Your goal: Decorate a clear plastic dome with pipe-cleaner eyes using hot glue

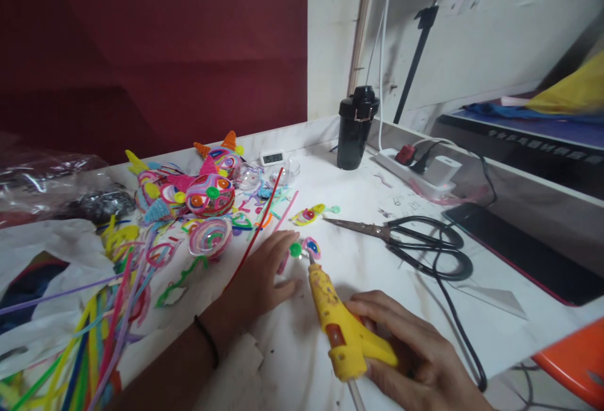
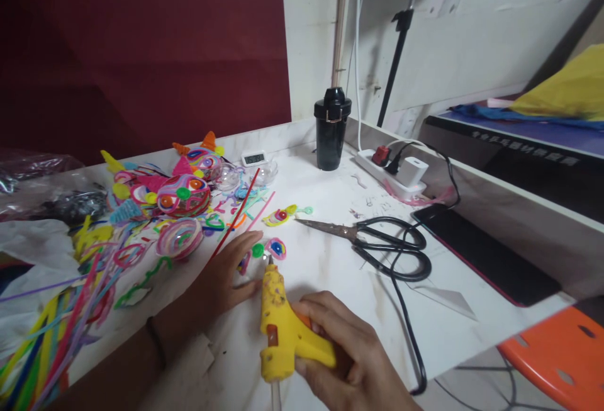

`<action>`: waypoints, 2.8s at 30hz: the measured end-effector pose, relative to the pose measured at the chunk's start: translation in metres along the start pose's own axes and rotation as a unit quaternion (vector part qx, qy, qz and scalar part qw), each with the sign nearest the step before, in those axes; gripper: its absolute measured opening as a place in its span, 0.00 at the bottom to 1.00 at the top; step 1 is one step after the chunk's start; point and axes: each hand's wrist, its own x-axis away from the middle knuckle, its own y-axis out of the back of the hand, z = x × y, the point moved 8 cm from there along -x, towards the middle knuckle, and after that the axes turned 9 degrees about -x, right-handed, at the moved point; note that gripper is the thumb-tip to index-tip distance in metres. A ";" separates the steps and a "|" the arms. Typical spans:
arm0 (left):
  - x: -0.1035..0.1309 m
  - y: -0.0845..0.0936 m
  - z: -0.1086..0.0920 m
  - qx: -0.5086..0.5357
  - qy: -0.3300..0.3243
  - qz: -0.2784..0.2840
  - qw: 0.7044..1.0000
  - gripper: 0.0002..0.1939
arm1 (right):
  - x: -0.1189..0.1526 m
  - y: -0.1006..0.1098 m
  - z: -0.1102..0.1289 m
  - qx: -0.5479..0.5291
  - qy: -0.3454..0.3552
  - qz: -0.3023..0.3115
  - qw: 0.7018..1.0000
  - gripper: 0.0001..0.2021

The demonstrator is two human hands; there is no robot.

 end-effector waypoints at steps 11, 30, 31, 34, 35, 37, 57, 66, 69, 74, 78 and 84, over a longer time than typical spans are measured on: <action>0.001 -0.001 0.003 0.019 0.011 -0.004 1.000 0.39 | -0.002 -0.006 -0.013 -0.013 -0.003 -0.016 1.000 0.19; 0.000 -0.003 0.006 0.013 0.035 0.022 0.999 0.37 | -0.008 -0.011 -0.018 -0.053 -0.047 -0.034 0.997 0.16; 0.001 -0.004 0.006 0.013 0.038 0.025 0.999 0.37 | -0.007 -0.011 -0.017 -0.052 -0.046 -0.031 0.997 0.15; 0.001 -0.005 0.006 0.012 0.041 0.029 0.999 0.37 | -0.007 -0.012 -0.018 -0.045 -0.051 -0.021 0.998 0.12; 0.001 -0.005 0.006 0.013 0.042 0.028 0.999 0.37 | -0.007 -0.012 -0.018 -0.043 -0.051 -0.019 0.998 0.12; 0.001 -0.005 0.007 0.014 0.047 0.026 0.998 0.37 | -0.006 -0.012 -0.017 -0.040 -0.045 -0.019 0.998 0.13; 0.000 -0.001 0.003 0.004 0.038 0.018 0.999 0.38 | -0.002 -0.007 -0.018 0.032 -0.058 -0.013 0.998 0.10; 0.000 -0.002 0.002 0.004 0.033 0.018 0.999 0.38 | -0.001 -0.008 -0.017 0.038 -0.054 -0.007 0.998 0.09; 0.000 -0.003 0.003 0.015 0.042 0.023 0.999 0.38 | -0.002 -0.010 -0.018 0.032 -0.061 -0.007 0.998 0.09; 0.000 -0.002 0.003 0.020 0.048 0.025 0.998 0.37 | -0.005 -0.012 -0.017 0.020 -0.050 -0.014 0.998 0.10; 0.000 -0.002 0.003 0.019 0.044 0.026 0.999 0.37 | -0.007 -0.011 -0.016 0.019 -0.043 -0.019 0.999 0.09; 0.000 -0.001 0.002 0.025 0.056 0.036 0.998 0.37 | -0.003 -0.010 -0.016 0.023 -0.049 -0.017 0.998 0.10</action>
